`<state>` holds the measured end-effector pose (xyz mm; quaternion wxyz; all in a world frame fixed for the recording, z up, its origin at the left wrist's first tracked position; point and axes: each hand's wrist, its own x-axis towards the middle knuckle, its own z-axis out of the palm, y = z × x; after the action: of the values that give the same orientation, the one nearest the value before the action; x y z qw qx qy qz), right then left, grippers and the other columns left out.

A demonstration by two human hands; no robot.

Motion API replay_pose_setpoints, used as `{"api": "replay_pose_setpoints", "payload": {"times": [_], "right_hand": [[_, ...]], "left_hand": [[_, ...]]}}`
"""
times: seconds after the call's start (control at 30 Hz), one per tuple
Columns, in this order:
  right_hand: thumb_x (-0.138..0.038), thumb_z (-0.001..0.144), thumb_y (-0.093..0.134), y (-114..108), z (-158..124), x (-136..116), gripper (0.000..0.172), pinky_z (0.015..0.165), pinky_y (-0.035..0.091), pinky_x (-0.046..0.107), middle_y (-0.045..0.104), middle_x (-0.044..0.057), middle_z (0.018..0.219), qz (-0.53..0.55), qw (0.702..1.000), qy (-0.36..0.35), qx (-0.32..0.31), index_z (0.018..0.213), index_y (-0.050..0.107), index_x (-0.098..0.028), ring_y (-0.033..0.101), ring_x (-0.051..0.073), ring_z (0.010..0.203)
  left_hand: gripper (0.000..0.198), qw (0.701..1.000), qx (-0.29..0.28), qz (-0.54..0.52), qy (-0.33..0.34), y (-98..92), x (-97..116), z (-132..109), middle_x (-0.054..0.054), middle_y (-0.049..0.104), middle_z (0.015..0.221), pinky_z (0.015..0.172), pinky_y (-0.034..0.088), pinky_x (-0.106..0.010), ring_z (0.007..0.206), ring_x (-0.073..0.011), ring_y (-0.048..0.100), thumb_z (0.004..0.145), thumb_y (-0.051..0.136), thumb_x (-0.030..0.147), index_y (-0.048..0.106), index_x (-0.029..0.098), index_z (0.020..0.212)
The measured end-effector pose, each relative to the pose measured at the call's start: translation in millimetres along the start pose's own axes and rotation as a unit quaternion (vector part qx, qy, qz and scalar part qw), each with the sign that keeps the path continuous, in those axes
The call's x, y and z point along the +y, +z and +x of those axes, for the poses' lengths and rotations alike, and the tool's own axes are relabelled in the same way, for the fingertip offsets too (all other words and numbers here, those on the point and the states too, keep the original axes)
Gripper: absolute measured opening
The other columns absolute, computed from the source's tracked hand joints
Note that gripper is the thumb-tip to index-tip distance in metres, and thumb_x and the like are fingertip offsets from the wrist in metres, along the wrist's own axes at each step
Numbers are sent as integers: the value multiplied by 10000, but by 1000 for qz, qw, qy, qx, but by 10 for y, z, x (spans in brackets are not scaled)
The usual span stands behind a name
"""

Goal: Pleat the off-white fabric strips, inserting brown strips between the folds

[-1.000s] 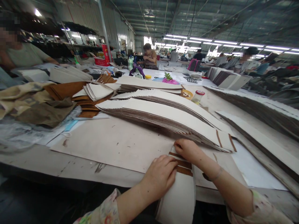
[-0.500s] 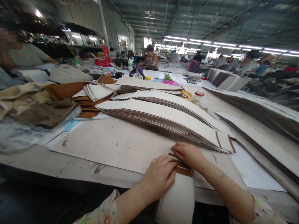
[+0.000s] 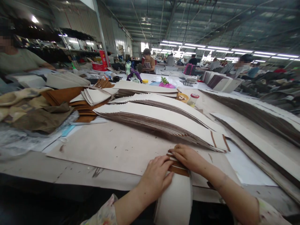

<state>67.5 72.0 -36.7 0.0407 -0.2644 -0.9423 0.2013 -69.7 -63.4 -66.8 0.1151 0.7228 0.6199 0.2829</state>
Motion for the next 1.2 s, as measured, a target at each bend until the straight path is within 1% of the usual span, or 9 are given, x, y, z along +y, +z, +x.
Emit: {"api": "replay_pose_setpoints", "payload": {"times": [0.17,0.27,0.33,0.57,0.7,0.83,0.93,1.03,1.2], "right_hand": [[-462,905,132,-41,-205,194,569,763,461,337,643,102,912,190,973,123,47,1049,568,-125,601,199,845],[-509,864,309,50,-483,27,496,829,440,375,622,107,1032,492,860,133,39,1152,514,-161,577,222,948],[-481,778,515,183,-662,-163,485,877,409,402,603,104,1088,573,809,126,41,1163,514,-185,539,247,1024],[-401,618,708,517,-919,-620,400,925,364,468,650,88,999,618,744,185,174,956,644,-196,551,296,999],[-392,590,724,259,-1064,-581,422,846,427,488,663,75,965,632,699,211,260,974,628,-244,595,313,904],[-478,640,650,-145,-1236,-555,503,797,460,473,652,81,992,586,711,182,344,1106,560,-308,611,317,861],[-526,719,540,-366,-1235,-648,529,857,436,448,627,84,1053,538,728,148,399,1195,497,-301,575,305,958],[-522,746,504,-440,-1121,-685,560,879,425,461,597,81,1114,530,728,115,419,1249,443,-282,525,302,1045],[-536,695,583,-157,-913,-388,589,923,399,451,554,56,1184,617,694,44,368,1226,452,-319,474,272,1116]], "left_hand": [[520,998,24,29,-47,31,-24,-38,-109,459,1255,984,315,-434,1149,-237,395,791,527,353,387,125,1237],[495,997,28,33,-56,44,-17,-46,-108,472,1253,1008,276,-457,1148,-242,404,799,504,382,423,124,1214],[470,998,28,28,-57,48,-11,-45,-102,486,1242,1023,247,-468,1148,-242,408,804,490,401,456,132,1187],[391,991,8,-134,-20,-93,84,-92,-76,518,1199,1013,273,-418,1124,-231,425,789,519,372,509,179,1129],[429,929,-131,-347,19,-243,233,-252,-39,582,1088,876,422,-297,969,-196,536,772,550,340,481,187,1168],[419,922,-194,-332,-40,-411,302,-437,-6,609,1033,824,450,-259,923,-188,559,729,596,233,516,215,1140],[399,954,-157,-247,-64,-746,296,-542,8,604,1067,822,456,-250,928,-175,562,779,532,239,490,281,1173],[432,993,-98,-61,-25,-1334,275,-591,14,551,1182,868,432,-292,1013,-206,532,814,480,308,427,337,1242],[428,966,-28,253,48,-2310,211,-400,53,565,1131,849,412,-340,987,-207,524,842,360,460,480,284,1213]]}}
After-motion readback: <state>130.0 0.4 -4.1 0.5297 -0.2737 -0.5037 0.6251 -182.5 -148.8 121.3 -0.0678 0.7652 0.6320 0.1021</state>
